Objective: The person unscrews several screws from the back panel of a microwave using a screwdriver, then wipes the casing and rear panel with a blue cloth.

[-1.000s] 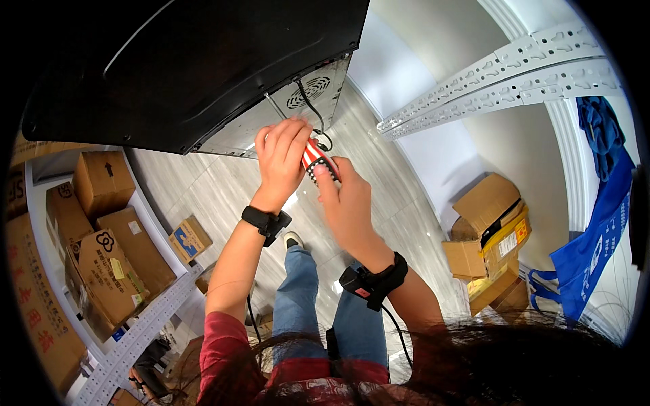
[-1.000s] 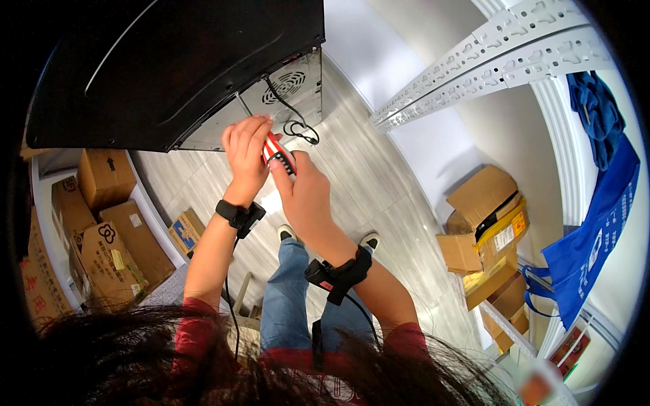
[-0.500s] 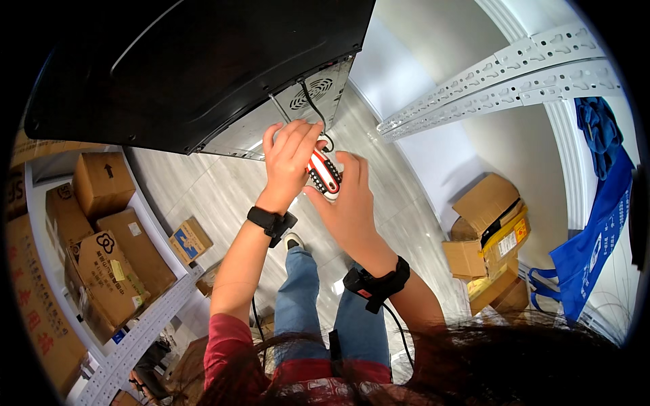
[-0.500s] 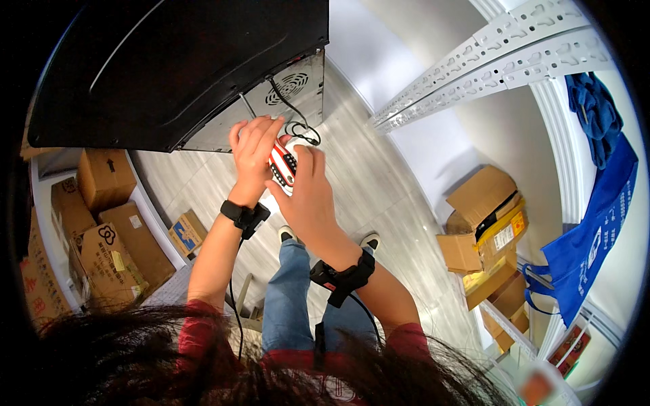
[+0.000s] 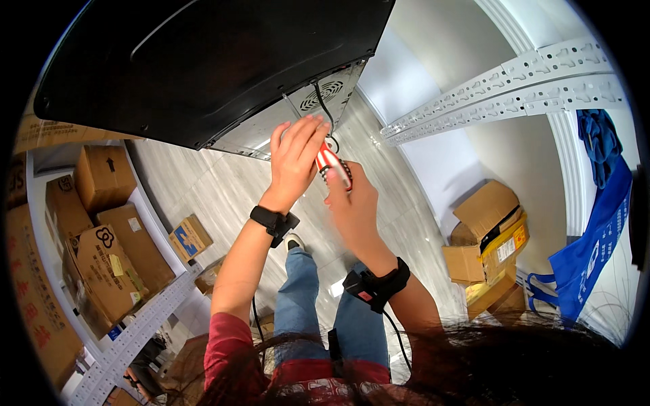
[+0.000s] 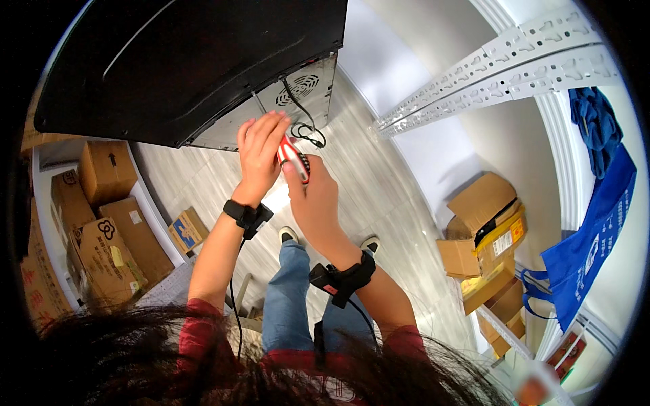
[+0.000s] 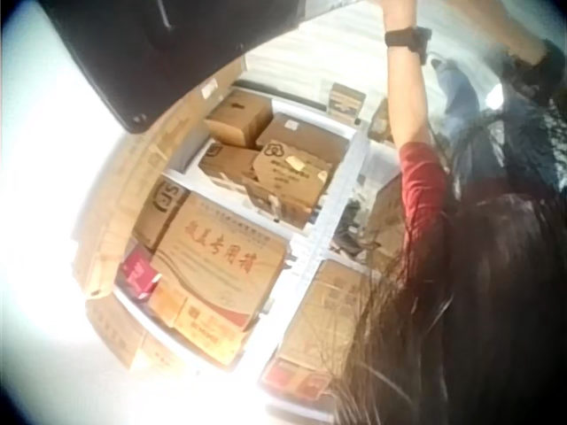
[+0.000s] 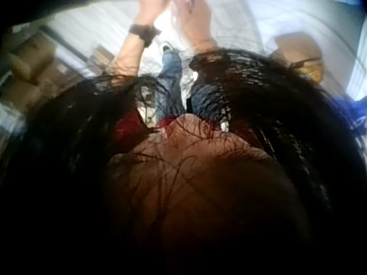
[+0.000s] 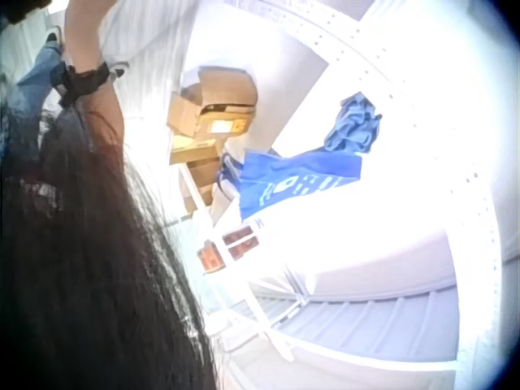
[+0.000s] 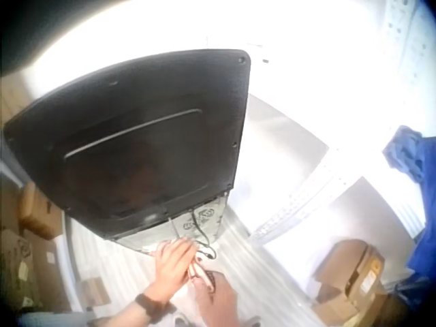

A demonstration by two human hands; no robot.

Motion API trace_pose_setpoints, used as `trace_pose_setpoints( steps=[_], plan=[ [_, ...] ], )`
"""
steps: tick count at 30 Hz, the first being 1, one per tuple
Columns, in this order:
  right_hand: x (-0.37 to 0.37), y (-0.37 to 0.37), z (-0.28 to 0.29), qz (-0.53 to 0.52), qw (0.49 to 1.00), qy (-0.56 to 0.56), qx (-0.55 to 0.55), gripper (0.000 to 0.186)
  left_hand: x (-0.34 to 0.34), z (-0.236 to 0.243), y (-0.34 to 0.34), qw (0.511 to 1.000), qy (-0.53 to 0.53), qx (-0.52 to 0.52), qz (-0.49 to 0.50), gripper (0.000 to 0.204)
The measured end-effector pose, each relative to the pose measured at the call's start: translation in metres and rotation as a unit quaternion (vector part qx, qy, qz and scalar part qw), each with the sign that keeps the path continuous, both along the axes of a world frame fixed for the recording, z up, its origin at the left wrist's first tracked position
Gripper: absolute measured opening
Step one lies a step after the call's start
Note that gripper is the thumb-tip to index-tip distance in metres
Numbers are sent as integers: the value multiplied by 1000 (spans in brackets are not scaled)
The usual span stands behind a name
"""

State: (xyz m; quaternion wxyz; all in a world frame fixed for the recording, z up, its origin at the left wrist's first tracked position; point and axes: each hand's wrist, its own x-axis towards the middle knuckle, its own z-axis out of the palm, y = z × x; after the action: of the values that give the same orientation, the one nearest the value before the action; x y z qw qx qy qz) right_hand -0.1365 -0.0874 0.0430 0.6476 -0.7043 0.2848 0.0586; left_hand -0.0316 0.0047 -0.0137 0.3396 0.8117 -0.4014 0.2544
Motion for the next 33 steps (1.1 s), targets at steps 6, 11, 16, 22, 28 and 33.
trace_pose_setpoints(
  steps=[6, 11, 16, 22, 28, 33],
  plan=[
    [-5, 9, -10, -44, 927, -212, -306, 48, 0, -1, 1, 1000, 2, 22, 17, 43],
    [4, 4, 4, -42, 996, -53, -52, 48, -1, -5, 4, 1000, -10, -9, 10, 40],
    [-1, 9, -15, -38, 899, -255, -354, 36, 2, 4, 4, 999, -32, 26, 6, 36],
    [2, -1, 4, -33, 998, -34, -39, 42, 2, -1, 4, 1000, -23, -2, -9, 37],
    [-3, 2, -10, -25, 862, -287, -417, 34, 1, 1, -2, 999, -39, 20, 21, 41],
    [2, -5, 3, -95, 994, -35, 35, 41, -2, -2, -2, 999, -32, -5, 16, 43]
  ],
)
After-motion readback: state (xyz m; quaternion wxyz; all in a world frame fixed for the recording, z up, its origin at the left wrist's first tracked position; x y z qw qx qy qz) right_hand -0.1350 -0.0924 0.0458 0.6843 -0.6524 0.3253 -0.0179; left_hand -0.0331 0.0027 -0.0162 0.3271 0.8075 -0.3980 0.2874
